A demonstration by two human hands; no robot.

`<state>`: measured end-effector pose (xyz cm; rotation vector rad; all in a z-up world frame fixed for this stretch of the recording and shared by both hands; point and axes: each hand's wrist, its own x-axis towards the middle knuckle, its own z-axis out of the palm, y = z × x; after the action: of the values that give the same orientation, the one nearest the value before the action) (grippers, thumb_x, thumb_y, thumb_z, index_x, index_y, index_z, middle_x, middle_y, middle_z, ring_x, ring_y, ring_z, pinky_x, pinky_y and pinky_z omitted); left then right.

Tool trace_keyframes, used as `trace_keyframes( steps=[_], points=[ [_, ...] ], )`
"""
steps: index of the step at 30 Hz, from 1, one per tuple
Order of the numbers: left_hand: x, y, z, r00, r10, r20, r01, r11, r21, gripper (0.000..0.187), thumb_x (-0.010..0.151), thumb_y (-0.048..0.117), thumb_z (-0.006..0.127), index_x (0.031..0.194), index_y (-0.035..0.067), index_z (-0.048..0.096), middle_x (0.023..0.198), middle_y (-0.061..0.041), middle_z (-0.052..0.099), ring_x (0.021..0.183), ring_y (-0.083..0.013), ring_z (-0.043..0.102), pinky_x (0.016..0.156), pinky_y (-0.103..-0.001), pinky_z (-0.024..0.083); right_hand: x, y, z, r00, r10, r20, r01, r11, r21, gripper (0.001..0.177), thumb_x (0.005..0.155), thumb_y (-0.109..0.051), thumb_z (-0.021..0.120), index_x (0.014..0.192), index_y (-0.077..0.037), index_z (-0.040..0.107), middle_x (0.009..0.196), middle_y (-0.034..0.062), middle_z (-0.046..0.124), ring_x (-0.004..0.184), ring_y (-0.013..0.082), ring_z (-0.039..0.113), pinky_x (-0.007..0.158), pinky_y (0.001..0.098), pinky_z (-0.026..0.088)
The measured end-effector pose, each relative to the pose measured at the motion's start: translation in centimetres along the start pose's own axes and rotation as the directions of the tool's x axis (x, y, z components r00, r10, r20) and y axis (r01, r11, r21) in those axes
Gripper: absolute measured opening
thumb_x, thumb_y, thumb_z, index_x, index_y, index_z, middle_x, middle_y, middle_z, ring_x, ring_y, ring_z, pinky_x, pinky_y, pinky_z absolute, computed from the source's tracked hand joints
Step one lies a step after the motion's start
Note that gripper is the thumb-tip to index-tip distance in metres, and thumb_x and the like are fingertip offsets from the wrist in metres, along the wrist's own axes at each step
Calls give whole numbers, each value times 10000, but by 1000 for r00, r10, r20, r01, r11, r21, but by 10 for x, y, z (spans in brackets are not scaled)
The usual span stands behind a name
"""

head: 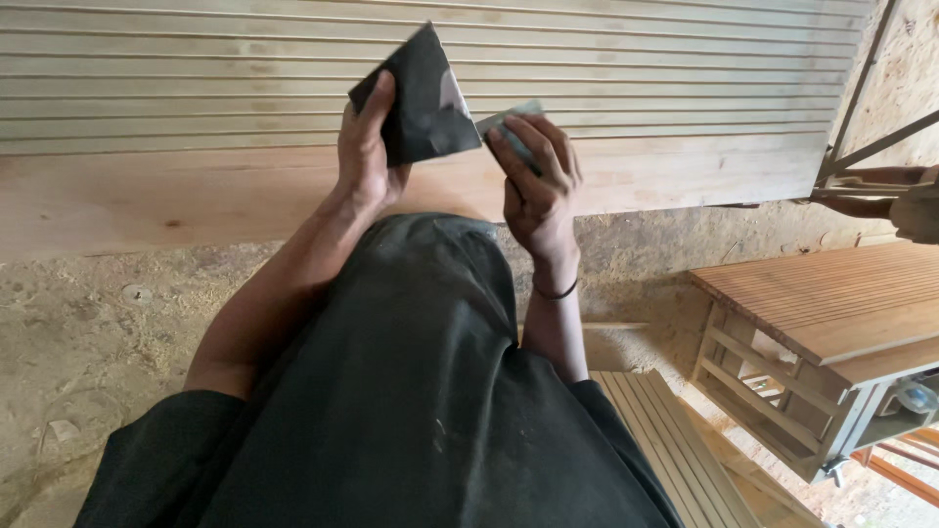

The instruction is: The person sands a large wooden board using two sanding blocks held in each hand. They move the blocks back and forth along the grain of the wood to smooth the surface.

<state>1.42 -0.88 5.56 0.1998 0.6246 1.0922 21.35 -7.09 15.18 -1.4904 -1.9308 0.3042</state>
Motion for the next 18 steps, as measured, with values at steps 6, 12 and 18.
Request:
trace_keyframes(
  steps=[6, 12, 18],
  points=[
    [-16, 22, 27, 952, 156, 263, -284, 768, 574, 387, 1140, 370, 632, 893, 74, 597, 750, 75, 484, 696, -52, 419, 636, -224, 359, -15, -19, -47, 998, 7, -63, -7, 1000, -7, 504, 830, 113, 560, 1259, -78, 741, 1304, 103, 667, 1304, 332, 618, 1125, 462, 561],
    [-50, 27, 70, 933, 66, 355, -311, 645, 698, 402, 1135, 330, 564, 847, 51, 561, 718, 92, 414, 696, -39, 353, 602, -277, 292, -27, -41, -84, 990, -112, 84, 130, 959, -250, 410, 895, -9, 715, 1282, -137, 755, 1311, 80, 672, 1291, 303, 612, 1043, 450, 534],
    [-71, 15, 97, 875, 128, 467, -469, 464, 752, 345, 1118, 262, 555, 928, -15, 635, 684, 56, 476, 639, -51, 390, 548, -306, 309, -46, -44, -92, 986, -118, 114, 144, 955, -259, 426, 908, -44, 719, 1317, -158, 734, 1326, 51, 672, 1303, 264, 614, 1015, 422, 538]
  ],
)
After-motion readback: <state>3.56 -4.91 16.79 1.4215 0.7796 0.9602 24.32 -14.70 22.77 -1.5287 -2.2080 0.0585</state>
